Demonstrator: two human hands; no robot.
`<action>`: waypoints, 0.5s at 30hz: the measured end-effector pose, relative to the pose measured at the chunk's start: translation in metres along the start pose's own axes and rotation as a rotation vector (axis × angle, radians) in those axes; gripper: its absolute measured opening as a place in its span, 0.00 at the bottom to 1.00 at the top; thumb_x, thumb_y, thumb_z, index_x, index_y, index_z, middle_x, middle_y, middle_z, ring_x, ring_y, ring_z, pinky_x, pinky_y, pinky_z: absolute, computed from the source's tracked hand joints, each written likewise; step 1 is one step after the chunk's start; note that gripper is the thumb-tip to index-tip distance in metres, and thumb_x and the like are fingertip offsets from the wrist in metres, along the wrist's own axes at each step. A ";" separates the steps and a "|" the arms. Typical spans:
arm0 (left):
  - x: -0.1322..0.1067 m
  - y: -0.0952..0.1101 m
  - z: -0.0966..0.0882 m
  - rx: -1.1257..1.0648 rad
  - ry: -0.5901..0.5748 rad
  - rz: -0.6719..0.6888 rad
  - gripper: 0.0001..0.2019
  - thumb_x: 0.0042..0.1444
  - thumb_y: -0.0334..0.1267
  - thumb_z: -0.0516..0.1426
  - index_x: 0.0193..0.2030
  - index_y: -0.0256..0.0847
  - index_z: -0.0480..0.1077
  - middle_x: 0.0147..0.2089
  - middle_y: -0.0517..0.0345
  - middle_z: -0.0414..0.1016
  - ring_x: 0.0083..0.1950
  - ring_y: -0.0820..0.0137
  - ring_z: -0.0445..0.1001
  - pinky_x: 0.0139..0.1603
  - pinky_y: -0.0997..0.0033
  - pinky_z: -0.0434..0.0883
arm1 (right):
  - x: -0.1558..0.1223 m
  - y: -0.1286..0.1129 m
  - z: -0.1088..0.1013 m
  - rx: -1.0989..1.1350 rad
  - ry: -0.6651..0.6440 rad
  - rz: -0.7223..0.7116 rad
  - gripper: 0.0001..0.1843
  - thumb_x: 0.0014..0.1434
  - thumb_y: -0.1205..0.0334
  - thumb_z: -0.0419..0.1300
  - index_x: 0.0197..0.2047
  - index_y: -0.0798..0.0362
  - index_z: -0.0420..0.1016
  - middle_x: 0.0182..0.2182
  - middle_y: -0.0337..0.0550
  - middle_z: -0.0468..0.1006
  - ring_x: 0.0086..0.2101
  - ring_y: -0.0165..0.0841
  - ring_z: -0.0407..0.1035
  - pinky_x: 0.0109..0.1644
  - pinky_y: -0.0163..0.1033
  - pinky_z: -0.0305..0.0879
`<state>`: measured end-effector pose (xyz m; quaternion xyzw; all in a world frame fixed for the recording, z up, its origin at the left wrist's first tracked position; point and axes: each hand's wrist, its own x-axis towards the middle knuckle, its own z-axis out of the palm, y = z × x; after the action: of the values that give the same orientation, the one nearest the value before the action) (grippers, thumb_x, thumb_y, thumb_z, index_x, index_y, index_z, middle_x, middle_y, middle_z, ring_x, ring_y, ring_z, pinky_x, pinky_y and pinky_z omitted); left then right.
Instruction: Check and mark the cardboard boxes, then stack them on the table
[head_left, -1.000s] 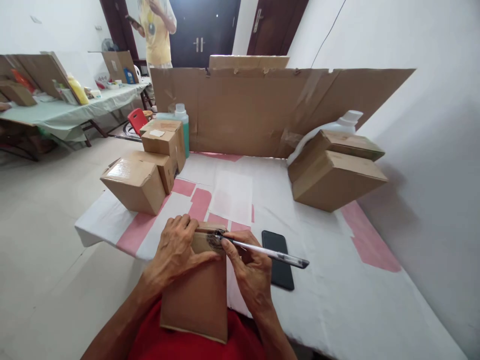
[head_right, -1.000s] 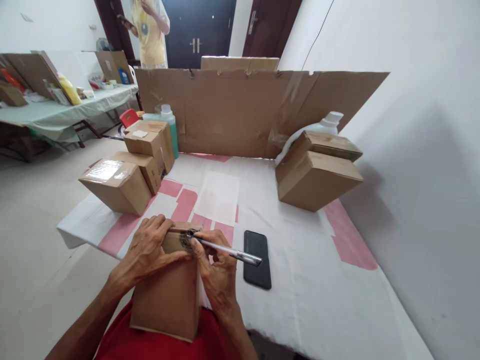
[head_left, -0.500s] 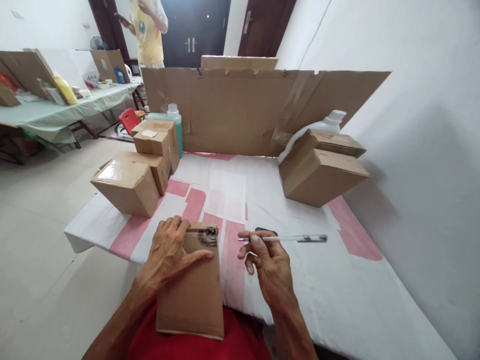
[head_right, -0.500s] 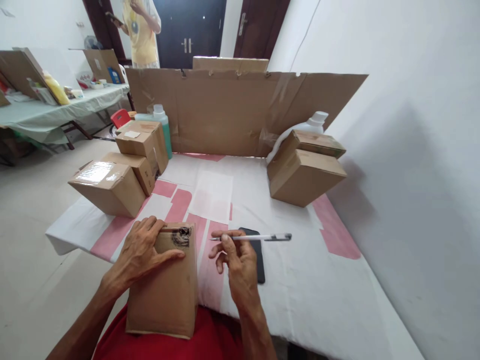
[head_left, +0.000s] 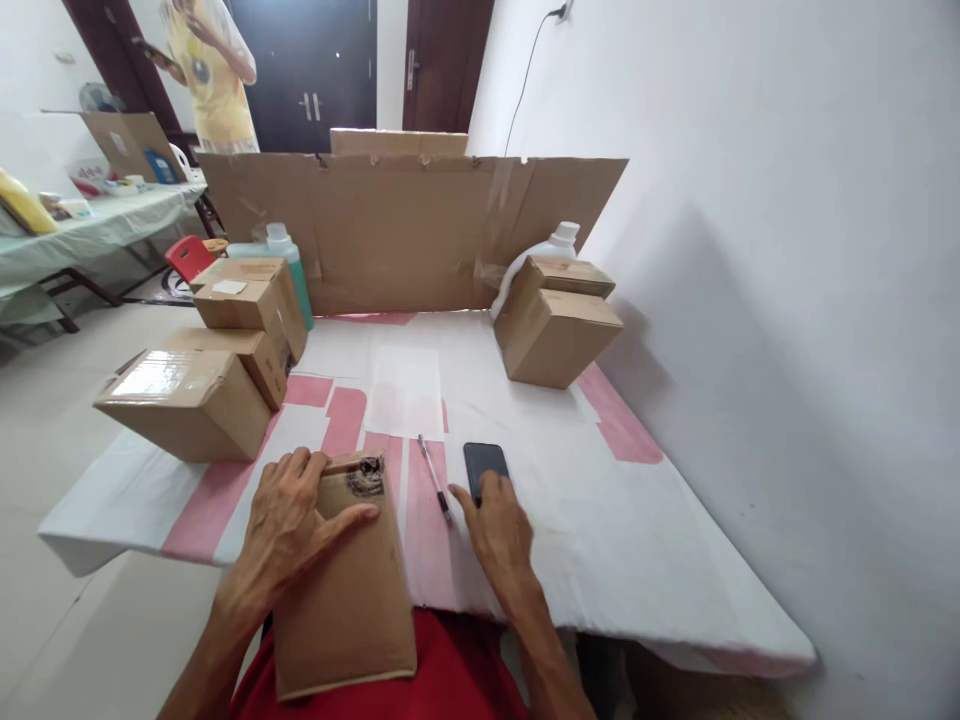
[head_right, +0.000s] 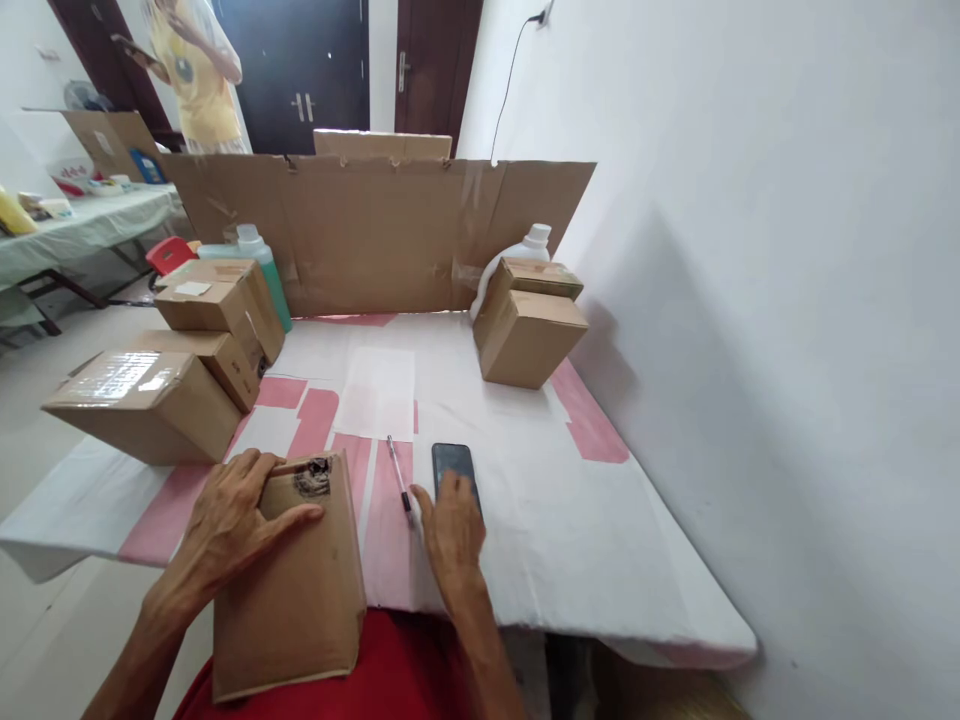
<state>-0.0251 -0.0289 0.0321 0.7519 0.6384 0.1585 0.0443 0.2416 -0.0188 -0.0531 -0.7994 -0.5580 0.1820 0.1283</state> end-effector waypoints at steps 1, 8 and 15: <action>0.000 0.000 0.001 0.002 0.007 0.005 0.30 0.56 0.69 0.60 0.46 0.41 0.72 0.46 0.49 0.75 0.49 0.50 0.74 0.54 0.47 0.70 | 0.001 0.006 -0.005 -0.021 0.038 0.042 0.19 0.69 0.50 0.58 0.53 0.58 0.71 0.54 0.67 0.74 0.57 0.56 0.70 0.51 0.50 0.65; -0.001 -0.001 0.004 0.030 0.052 0.048 0.31 0.57 0.70 0.57 0.45 0.41 0.71 0.44 0.50 0.74 0.46 0.51 0.74 0.52 0.48 0.70 | 0.024 0.042 -0.011 0.112 -0.003 0.166 0.31 0.54 0.48 0.70 0.50 0.66 0.73 0.50 0.76 0.77 0.53 0.63 0.73 0.51 0.55 0.69; -0.004 0.004 -0.001 0.014 0.030 0.008 0.29 0.56 0.69 0.59 0.44 0.42 0.71 0.45 0.49 0.75 0.47 0.51 0.74 0.53 0.48 0.71 | 0.016 0.037 -0.003 0.639 -0.128 0.049 0.22 0.62 0.49 0.60 0.50 0.58 0.77 0.44 0.54 0.85 0.45 0.48 0.80 0.47 0.47 0.75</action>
<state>-0.0224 -0.0338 0.0335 0.7522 0.6373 0.1653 0.0288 0.2794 -0.0167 -0.0681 -0.7188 -0.4605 0.4006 0.3329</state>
